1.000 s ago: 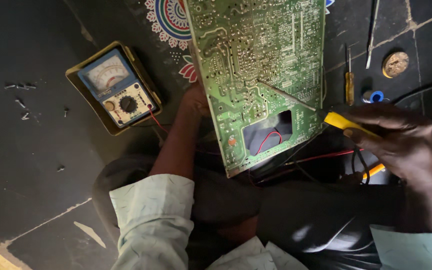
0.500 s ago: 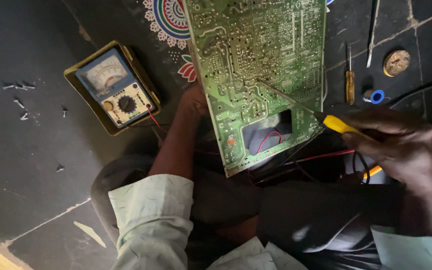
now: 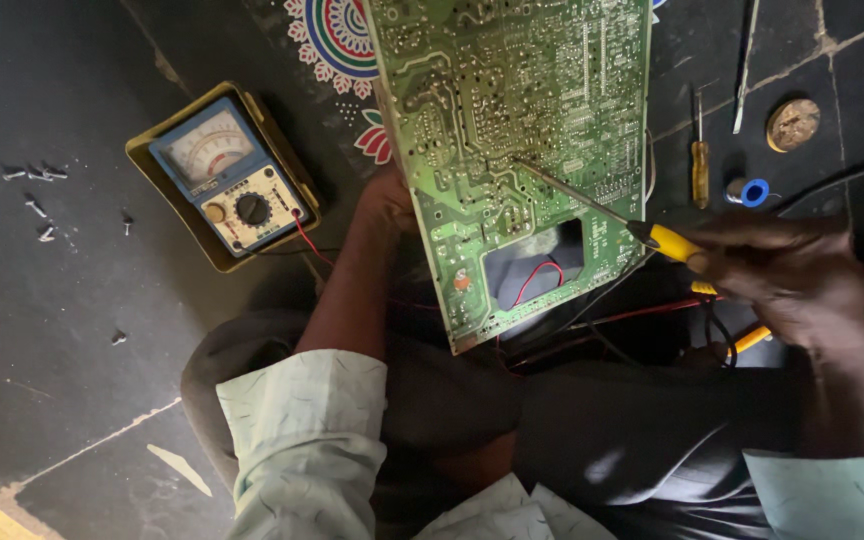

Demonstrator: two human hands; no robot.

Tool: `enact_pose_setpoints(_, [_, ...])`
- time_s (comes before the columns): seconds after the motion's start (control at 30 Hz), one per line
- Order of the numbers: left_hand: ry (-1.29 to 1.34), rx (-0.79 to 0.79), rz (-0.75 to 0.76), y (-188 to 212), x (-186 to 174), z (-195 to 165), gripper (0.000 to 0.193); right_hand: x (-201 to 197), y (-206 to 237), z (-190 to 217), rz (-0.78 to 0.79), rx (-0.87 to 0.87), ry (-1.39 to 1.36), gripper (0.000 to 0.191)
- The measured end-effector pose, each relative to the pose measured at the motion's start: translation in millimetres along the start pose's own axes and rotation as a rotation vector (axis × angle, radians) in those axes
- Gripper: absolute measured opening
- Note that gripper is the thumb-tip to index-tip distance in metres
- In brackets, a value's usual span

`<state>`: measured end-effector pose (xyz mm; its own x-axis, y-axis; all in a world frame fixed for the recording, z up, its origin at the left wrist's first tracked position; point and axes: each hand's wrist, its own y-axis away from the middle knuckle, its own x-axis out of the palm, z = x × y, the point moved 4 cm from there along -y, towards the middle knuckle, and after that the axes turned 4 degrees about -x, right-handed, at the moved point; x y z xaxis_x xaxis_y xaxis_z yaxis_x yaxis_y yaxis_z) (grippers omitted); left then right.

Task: The person sits on the floor and uses a soldering iron to work on a green circuit board, occasionally using a screwdriver to adjust components. A multimeter is visible nearby, and the person manipulates the board and tools throughout the clip.

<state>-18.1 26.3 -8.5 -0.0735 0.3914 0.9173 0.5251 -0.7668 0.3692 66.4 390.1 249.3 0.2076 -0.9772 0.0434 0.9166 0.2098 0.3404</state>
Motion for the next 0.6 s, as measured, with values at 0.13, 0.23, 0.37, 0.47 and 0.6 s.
enact_pose_setpoints(0.13, [0.027, -0.014, -0.072, 1, -7, -1, 0.063, 10, -4, 11, 0.055, -0.178, 0.062, 0.021])
enact_pose_setpoints(0.23, [-0.047, 0.025, 0.044, 1, -3, -4, 0.072, 16, -5, 16, 0.044, -0.203, 0.141, 0.023])
enact_pose_setpoints(0.37, [-0.009, 0.017, -0.084, 1, -4, -2, 0.059, 20, -4, 18, 0.014, -0.163, 0.164, 0.033])
enact_pose_setpoints(0.47, [0.062, 0.024, -0.146, 2, 0, -1, 0.044, 24, -5, 22, 0.054, -0.190, 0.164, 0.032])
enact_pose_setpoints(0.6, [0.049, -0.010, -0.137, 1, 5, -2, 0.035, 26, -5, 25, 0.000, -0.130, 0.253, 0.033])
